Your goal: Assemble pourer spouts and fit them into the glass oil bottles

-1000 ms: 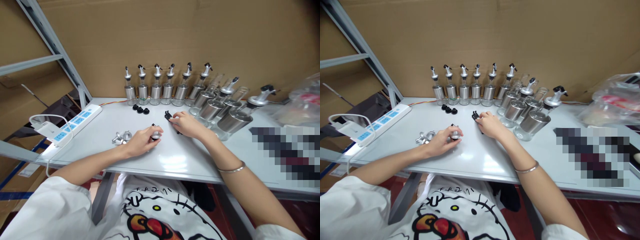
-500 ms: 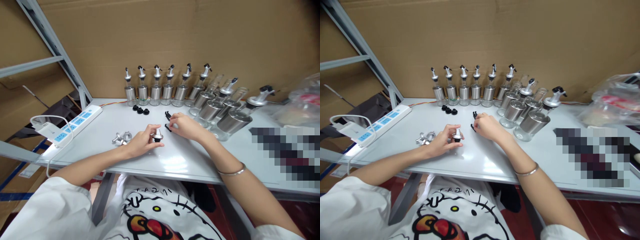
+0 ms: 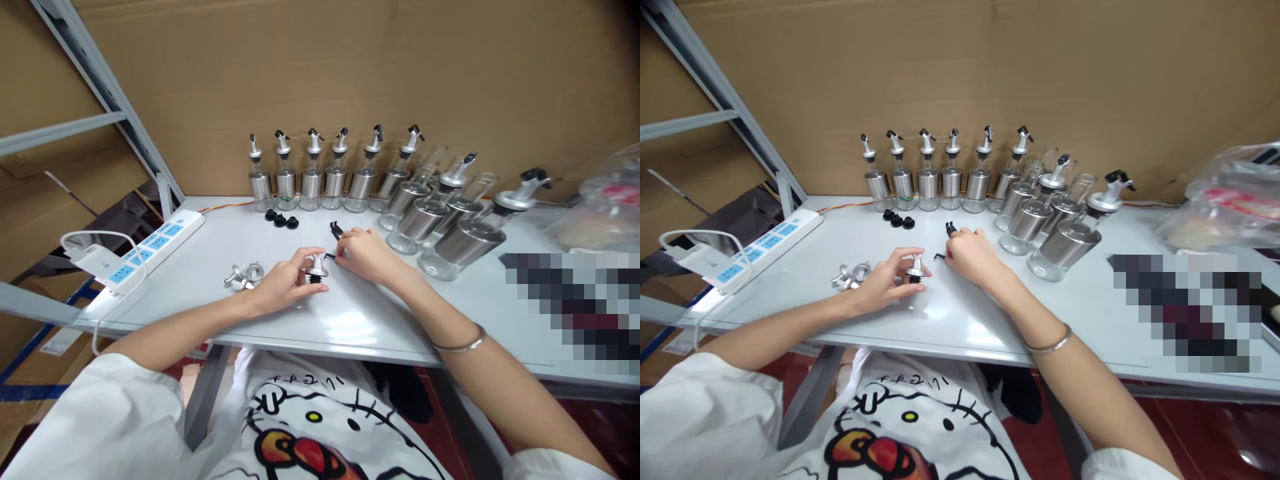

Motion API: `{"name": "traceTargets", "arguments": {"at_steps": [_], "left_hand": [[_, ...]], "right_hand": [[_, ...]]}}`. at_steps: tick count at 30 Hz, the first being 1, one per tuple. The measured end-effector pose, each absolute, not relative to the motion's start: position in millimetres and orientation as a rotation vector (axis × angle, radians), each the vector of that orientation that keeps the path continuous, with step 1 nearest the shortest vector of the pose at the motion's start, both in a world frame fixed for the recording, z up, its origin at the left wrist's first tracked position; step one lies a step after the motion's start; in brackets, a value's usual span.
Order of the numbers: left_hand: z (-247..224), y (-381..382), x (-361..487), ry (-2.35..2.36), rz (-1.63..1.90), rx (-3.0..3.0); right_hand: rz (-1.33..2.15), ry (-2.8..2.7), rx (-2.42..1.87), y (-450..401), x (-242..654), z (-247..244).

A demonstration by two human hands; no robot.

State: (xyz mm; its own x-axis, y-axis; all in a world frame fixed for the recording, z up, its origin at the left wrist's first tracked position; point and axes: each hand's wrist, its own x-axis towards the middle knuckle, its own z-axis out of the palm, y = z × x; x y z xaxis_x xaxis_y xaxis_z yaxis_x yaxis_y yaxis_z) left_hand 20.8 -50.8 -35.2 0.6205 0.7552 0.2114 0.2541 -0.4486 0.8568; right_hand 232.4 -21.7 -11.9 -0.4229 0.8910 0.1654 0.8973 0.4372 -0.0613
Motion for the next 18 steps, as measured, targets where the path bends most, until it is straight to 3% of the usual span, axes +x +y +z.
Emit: {"name": "traceTargets", "arguments": {"at_steps": [6,11,18], "left_hand": [[-30,-53,24,0.824,0.827,1.769],[-33,-48,24,0.818,0.79,1.706],[-38,-46,24,0.781,0.751,1.703]], "right_hand": [[0.172,-2.205,-1.399,-27,227,-4],[0.064,-2.09,-0.997,-37,220,-3],[0.057,-2.157,-0.915,-37,219,-9]]}}
